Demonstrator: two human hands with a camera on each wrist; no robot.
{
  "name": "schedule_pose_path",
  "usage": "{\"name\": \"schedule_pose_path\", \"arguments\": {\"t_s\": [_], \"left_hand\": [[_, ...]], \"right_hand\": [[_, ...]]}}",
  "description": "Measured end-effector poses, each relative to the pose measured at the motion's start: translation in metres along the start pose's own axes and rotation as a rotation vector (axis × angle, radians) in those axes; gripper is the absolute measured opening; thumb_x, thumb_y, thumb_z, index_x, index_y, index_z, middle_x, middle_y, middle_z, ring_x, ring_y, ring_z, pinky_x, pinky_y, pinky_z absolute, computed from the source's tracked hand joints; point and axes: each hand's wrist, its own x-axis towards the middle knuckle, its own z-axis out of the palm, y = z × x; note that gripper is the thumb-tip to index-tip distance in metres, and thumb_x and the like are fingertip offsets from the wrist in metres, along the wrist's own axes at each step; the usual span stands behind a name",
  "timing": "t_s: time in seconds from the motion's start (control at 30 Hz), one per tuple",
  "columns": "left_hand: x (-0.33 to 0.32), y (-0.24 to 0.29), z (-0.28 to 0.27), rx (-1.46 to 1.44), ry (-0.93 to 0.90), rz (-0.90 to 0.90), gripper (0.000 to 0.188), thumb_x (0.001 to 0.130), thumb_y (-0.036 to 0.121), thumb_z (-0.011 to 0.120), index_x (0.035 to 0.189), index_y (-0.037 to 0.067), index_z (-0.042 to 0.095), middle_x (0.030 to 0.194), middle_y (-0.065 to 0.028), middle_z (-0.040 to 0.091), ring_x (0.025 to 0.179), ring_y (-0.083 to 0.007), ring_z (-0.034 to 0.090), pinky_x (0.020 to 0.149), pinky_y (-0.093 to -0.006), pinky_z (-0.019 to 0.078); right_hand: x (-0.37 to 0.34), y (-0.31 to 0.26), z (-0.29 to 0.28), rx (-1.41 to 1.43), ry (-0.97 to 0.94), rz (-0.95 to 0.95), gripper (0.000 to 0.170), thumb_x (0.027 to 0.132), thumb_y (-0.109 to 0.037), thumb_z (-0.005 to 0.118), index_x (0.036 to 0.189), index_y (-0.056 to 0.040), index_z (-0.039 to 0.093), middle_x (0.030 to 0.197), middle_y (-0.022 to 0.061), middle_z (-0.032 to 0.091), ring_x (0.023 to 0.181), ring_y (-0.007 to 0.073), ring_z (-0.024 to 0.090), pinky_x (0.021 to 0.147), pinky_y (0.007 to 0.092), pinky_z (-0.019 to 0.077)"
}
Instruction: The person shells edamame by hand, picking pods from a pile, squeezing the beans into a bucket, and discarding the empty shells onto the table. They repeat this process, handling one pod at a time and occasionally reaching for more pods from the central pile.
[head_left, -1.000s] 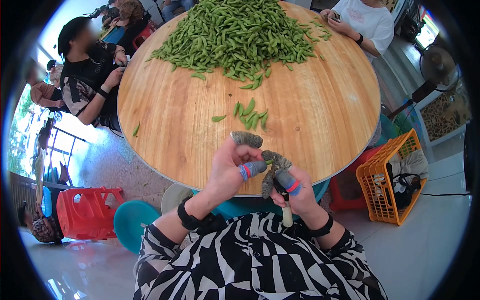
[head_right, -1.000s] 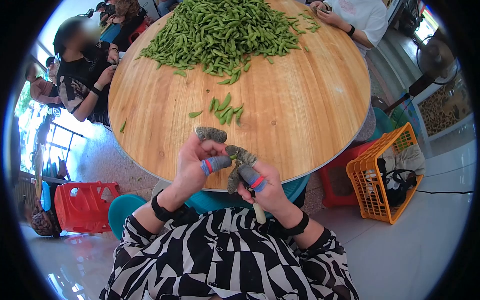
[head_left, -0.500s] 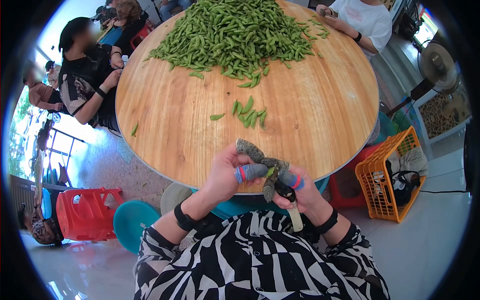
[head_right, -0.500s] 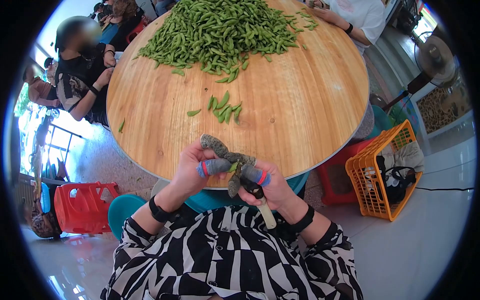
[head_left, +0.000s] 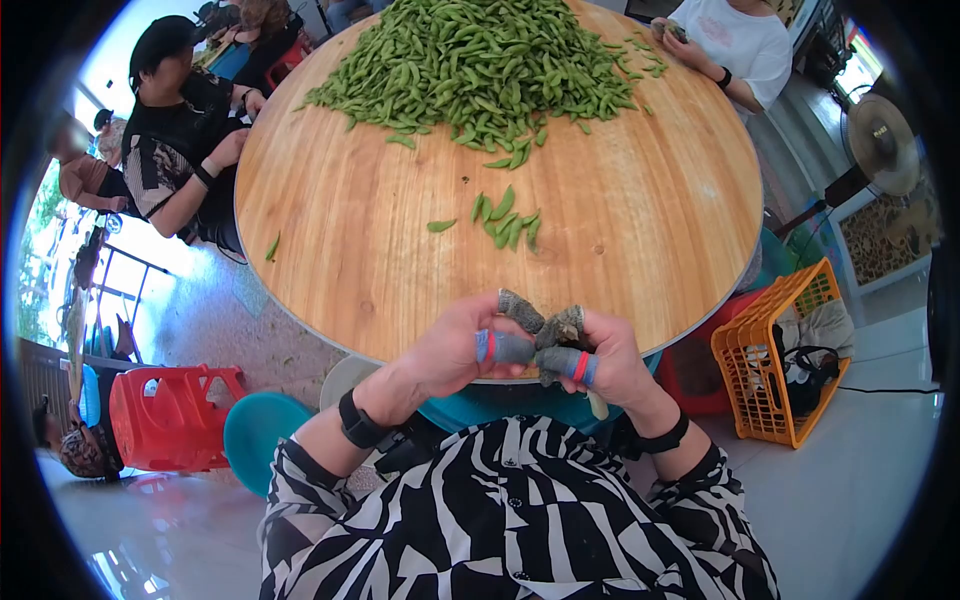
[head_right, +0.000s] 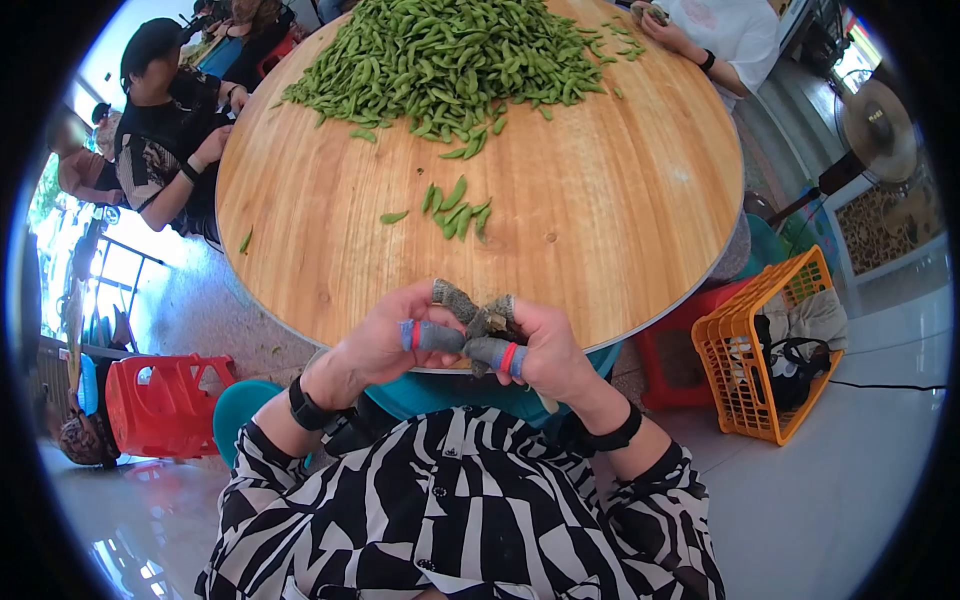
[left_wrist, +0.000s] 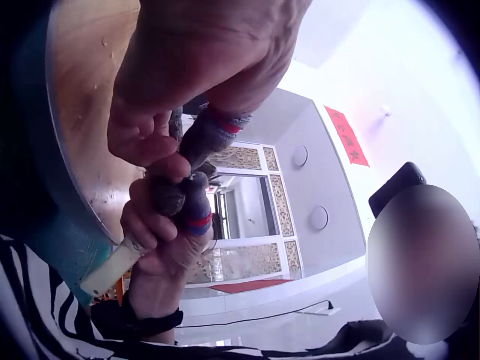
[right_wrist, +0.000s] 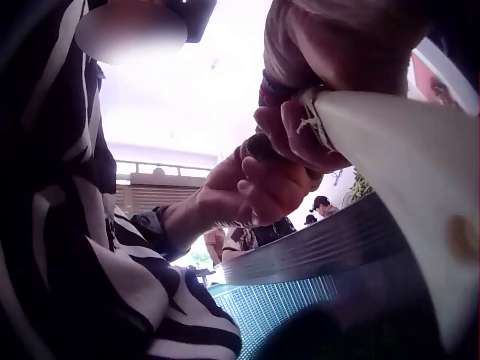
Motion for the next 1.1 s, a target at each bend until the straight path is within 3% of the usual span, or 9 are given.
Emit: {"name": "schedule_pose_path", "arguments": {"t_s": [0.3,0.37,0.43,0.57,0.67,0.73,0.87,0.93,1.1], "left_hand": [[-0.004,-0.017,0.005,0.24,0.057,0.094,0.031,0.079,-0.003,0.061,0.108,0.001,0.051,0.091,-0.0058,0.063,0.078,-0.0106,0.059,0.069,-0.0236,0.0478],[-0.006,-0.019,0.009,0.539,0.084,0.158,0.032,0.079,-0.003,0.062,0.107,0.001,0.05,0.091,-0.0055,0.062,0.083,-0.011,0.058,0.074,-0.024,0.0467],[-0.008,-0.019,0.009,0.532,0.075,0.121,0.032,0.078,-0.003,0.062,0.107,0.001,0.049,0.092,-0.0056,0.061,0.084,-0.0109,0.058,0.075,-0.0239,0.0462],[-0.009,-0.017,0.012,0.537,0.097,0.049,0.032,0.078,-0.001,0.064,0.107,0.001,0.049,0.089,-0.0072,0.061,0.081,-0.012,0.058,0.072,-0.0245,0.0468],[-0.013,-0.014,0.01,0.389,0.065,-0.034,0.03,0.08,0.002,0.065,0.107,0.001,0.052,0.085,-0.0089,0.062,0.077,-0.015,0.061,0.068,-0.0257,0.0485],[-0.017,-0.013,0.005,0.258,0.04,-0.019,0.028,0.081,0.0,0.062,0.108,0.0,0.054,0.087,-0.0097,0.063,0.075,-0.0152,0.061,0.064,-0.0252,0.0476],[-0.018,-0.022,0.002,-0.135,0.01,-0.01,0.028,0.082,-0.002,0.059,0.11,-0.001,0.057,0.088,-0.0096,0.064,0.074,-0.016,0.061,0.062,-0.0247,0.0478],[-0.016,-0.031,-0.004,-0.062,0.024,0.052,0.027,0.083,-0.002,0.058,0.11,-0.001,0.058,0.087,-0.009,0.064,0.075,-0.0162,0.062,0.063,-0.0247,0.0479],[-0.015,-0.029,0.005,0.231,0.156,0.212,0.024,0.086,0.0,0.055,0.109,0.001,0.058,0.089,-0.0075,0.063,0.077,-0.0162,0.062,0.063,-0.0248,0.0481]], "right_hand": [[-0.002,-0.007,-0.004,-0.186,-0.137,0.06,0.012,0.081,-0.005,0.065,0.09,0.0,0.06,0.072,0.0044,0.062,0.058,0.0064,0.053,0.051,0.0224,0.0423],[-0.003,-0.006,-0.004,-0.262,-0.122,0.045,0.013,0.08,-0.006,0.066,0.089,0.0012,0.059,0.07,0.0054,0.061,0.059,0.0078,0.054,0.052,0.0246,0.0427],[-0.007,-0.003,-0.004,-0.552,-0.098,-0.153,0.017,0.078,-0.008,0.068,0.085,0.0035,0.057,0.068,0.008,0.057,0.061,0.0097,0.053,0.053,0.0281,0.0427],[-0.011,0.006,-0.004,-0.785,-0.102,-0.207,0.022,0.076,-0.01,0.07,0.085,0.0044,0.056,0.067,0.0102,0.054,0.062,0.0115,0.051,0.055,0.0304,0.0423],[-0.013,0.008,-0.002,-0.755,-0.102,-0.129,0.021,0.077,-0.01,0.07,0.084,0.0033,0.056,0.069,0.0068,0.056,0.062,0.0126,0.051,0.055,0.0309,0.0424],[-0.011,0.013,-0.002,-0.299,-0.047,-0.026,0.017,0.08,-0.012,0.068,0.085,0.0012,0.058,0.072,0.0037,0.06,0.059,0.0104,0.052,0.05,0.0278,0.041],[-0.012,-0.006,0.0,-0.117,-0.086,0.256,0.013,0.084,-0.012,0.065,0.089,-0.0011,0.06,0.075,0.002,0.06,0.057,0.0063,0.053,0.045,0.0224,0.0391],[-0.01,0.005,0.003,0.2,-0.08,0.202,0.013,0.087,-0.012,0.062,0.095,-0.0017,0.06,0.073,0.0035,0.06,0.053,0.0033,0.051,0.043,0.0176,0.0362],[-0.011,0.018,0.011,0.247,-0.051,0.201,0.021,0.092,-0.016,0.054,0.108,-0.002,0.053,0.071,0.004,0.056,0.051,0.0053,0.048,0.043,0.0183,0.0362]]}}
